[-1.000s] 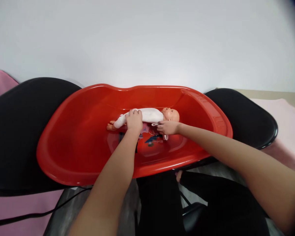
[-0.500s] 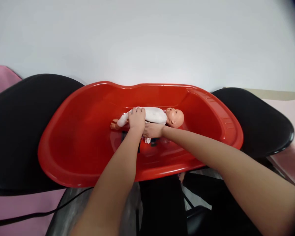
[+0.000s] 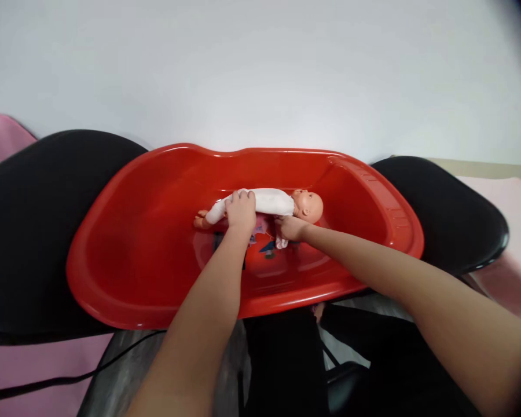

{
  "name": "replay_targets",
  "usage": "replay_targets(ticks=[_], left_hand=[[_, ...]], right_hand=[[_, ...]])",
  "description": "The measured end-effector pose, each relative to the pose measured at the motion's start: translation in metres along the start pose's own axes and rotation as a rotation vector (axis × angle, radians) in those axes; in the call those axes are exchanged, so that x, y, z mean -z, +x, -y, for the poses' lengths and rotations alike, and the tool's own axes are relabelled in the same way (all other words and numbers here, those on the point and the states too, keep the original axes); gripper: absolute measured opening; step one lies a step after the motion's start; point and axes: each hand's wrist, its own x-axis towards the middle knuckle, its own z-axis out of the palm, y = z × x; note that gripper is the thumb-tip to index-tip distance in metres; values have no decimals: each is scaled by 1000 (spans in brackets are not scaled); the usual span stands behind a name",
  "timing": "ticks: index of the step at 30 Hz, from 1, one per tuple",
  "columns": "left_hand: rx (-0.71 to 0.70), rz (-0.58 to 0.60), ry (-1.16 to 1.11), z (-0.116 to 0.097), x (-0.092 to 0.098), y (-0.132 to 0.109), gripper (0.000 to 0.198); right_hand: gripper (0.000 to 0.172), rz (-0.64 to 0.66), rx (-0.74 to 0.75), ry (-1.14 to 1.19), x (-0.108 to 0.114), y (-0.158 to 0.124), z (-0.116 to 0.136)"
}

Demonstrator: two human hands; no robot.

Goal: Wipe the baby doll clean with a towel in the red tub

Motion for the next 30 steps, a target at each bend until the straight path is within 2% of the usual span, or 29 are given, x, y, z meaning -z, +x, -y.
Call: replay_targets(ticks=[2, 4, 6, 7, 9, 12, 15, 18, 21, 24, 26, 28, 30], left_hand=[[-2, -12, 1, 1, 1, 1, 44], [-1, -15, 3, 1, 0, 2, 44], [-4, -14, 5, 2, 0, 4, 44], [-6, -16, 6, 2, -1, 4, 44], [-9, -28, 8, 3, -2, 5, 44], [-7, -42, 5, 3, -4, 4, 44], [-14, -22, 7, 4, -3, 3, 44], [-33, -1, 22, 4, -2, 2, 44], [-52, 9, 39, 5, -2, 3, 43], [-64, 11, 55, 4, 0, 3, 43], [-67, 25, 65, 3, 0, 2, 43], [-74, 49, 76, 2, 1, 1, 44], [-94, 67, 86, 1, -1, 0, 45]], right_hand=[[25, 63, 92, -139, 14, -29, -4], [27, 68, 313, -330, 32, -54, -5], [25, -30, 536, -491, 51, -68, -1], [24, -103, 596, -532, 60, -70, 2], [24, -224, 609, -571, 74, -69, 6], [27, -239, 477, -556, 79, -63, 4], [27, -105, 388, -466, 74, -66, -8], [26, -16, 295, -362, 76, -86, -18], [30, -38, 92, -174, 93, -117, -13], [31, -119, -78, 157, 117, -161, 9], [30, -251, -188, 351, 131, -200, 29], [30, -443, -288, 389, 137, -247, 51], [30, -652, -407, 319, 130, -302, 73]])
